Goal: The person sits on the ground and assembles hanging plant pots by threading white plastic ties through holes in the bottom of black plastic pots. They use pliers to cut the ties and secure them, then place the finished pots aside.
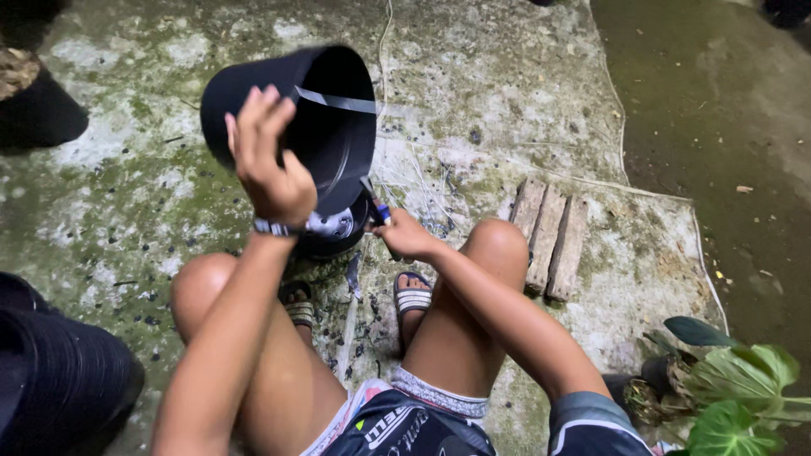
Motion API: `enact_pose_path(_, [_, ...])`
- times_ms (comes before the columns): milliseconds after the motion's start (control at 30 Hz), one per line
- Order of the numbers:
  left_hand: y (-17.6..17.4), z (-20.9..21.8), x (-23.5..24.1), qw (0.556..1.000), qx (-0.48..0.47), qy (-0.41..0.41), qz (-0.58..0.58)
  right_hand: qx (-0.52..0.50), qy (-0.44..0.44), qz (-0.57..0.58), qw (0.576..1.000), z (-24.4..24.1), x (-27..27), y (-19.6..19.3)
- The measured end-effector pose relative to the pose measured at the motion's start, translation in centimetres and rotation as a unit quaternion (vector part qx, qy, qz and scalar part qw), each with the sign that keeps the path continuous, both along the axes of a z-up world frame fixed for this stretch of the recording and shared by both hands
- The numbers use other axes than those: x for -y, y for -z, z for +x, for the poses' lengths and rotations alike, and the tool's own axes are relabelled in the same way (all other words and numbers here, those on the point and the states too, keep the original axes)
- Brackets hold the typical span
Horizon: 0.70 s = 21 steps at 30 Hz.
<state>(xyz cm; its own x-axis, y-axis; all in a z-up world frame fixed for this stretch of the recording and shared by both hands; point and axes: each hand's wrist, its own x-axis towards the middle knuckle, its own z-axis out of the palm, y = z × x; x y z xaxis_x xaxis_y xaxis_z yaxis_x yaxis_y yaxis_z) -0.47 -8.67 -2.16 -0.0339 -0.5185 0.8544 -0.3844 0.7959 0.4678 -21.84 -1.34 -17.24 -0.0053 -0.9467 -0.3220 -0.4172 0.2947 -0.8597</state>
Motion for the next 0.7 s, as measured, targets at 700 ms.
enact_pose_path(700, [31.1,-11.6,36.3,0.877,-0.222,-0.17,0.39,0.514,0.121,0.014,0.849,0.7,-12.8,-5.6])
